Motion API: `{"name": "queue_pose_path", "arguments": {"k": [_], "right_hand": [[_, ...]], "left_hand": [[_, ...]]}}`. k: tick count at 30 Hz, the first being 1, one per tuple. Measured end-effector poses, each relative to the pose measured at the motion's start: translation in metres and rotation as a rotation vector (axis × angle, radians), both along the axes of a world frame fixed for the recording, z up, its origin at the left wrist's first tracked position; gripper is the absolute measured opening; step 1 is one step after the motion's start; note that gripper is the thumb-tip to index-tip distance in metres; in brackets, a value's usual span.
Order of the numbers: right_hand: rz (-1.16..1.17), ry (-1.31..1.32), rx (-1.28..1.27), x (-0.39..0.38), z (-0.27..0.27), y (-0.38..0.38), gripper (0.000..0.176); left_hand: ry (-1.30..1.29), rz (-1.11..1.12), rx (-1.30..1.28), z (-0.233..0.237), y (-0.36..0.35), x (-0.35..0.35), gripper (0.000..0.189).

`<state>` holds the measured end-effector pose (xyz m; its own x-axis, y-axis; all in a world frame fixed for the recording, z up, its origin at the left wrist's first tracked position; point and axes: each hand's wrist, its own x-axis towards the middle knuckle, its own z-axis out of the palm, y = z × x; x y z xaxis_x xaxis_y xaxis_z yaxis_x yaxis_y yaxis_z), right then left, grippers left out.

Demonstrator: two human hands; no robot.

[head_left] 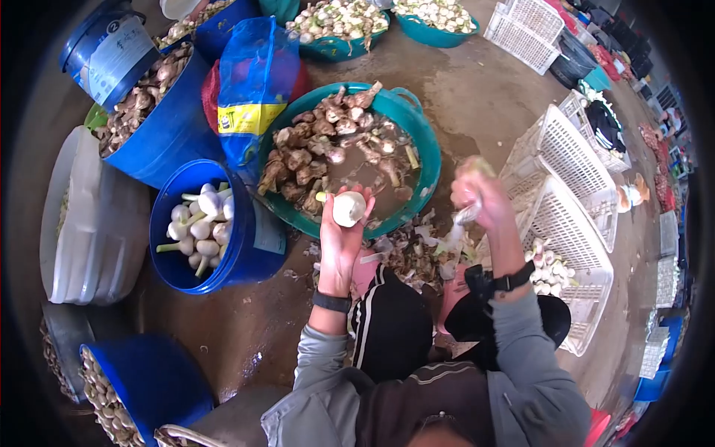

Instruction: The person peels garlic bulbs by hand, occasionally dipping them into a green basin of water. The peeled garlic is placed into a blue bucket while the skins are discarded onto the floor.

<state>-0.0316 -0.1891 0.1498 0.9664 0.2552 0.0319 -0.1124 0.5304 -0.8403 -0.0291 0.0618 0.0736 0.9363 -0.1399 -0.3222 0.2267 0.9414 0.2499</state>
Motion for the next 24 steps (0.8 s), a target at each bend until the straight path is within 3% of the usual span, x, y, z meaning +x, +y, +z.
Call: {"name": "queue_pose_path", "arguments": {"k": [1,2,4,6,7,8,10,11,12,13,14,15,16,18,19,20,22,24], "right_hand": [[-0.077,0.106,-0.555,0.001,-0.022,0.005,0.024],[-0.035,-0.274,-1.061,0.006,-0.082,-0.001,0.02],[0.206,-0.901,-1.871,0.003,-0.087,0.013,0.019],[0.183,-0.317,-1.063,0.012,-0.051,0.062,0.025],[0.199,-0.258,-1.017,0.021,-0.04,0.069,0.025],[0.128,-0.407,-1.189,0.038,-0.053,0.066,0.021],[-0.054,-0.486,-1.37,0.076,-0.088,0.051,0.013],[-0.038,-0.467,-1.507,0.096,-0.118,0.035,0.011],[-0.025,-0.438,-1.644,0.113,-0.15,0.023,0.013],[-0.031,-0.435,-1.643,0.128,-0.172,0.022,0.013],[-0.041,-0.249,-1.71,0.145,-0.191,0.023,0.022],[-0.049,-0.057,-1.765,0.16,-0.209,0.025,0.032],[-0.055,-0.051,-1.762,0.169,-0.228,0.031,0.032],[-0.203,0.239,-1.617,0.178,-0.262,0.053,0.05],[-0.119,0.377,-1.562,0.182,-0.28,0.06,0.053],[-0.032,0.51,-1.505,0.184,-0.293,0.065,0.057],[0.022,0.369,-1.523,0.176,-0.282,0.062,0.049],[0.078,0.003,-1.418,0.15,-0.22,0.062,0.042]], "left_hand": [[-0.015,0.001,-0.013,-0.006,0.004,0.002,0.034],[-0.035,-0.002,-0.033,-0.009,0.004,0.006,0.034],[-0.012,0.016,0.079,-0.003,0.002,0.008,0.035],[-0.233,0.147,0.61,0.0,0.018,0.013,0.038],[-0.404,0.322,1.204,0.014,0.045,0.023,0.04],[-0.386,0.5,1.459,0.039,0.07,0.027,0.041],[-0.306,0.747,1.662,0.073,0.132,0.041,0.038],[-0.226,0.667,2.17,0.08,0.186,0.051,0.038],[-0.141,0.622,2.817,0.102,0.205,0.048,0.052],[-0.147,0.868,3.031,0.107,0.21,0.045,0.063],[-0.098,0.933,3.076,0.109,0.206,0.043,0.07],[-0.252,0.924,2.899,0.108,0.193,0.046,0.064],[-0.389,0.902,2.716,0.102,0.172,0.047,0.058],[-0.425,0.5,2.011,0.063,0.113,0.047,0.046],[-0.554,0.394,2.17,0.043,0.09,0.052,0.036],[-0.619,0.103,2.124,0.027,0.07,0.057,0.035],[-0.702,-0.18,2.063,-0.02,0.041,0.065,0.047],[-0.714,-0.272,1.988,-0.036,0.02,0.069,0.064]]}}
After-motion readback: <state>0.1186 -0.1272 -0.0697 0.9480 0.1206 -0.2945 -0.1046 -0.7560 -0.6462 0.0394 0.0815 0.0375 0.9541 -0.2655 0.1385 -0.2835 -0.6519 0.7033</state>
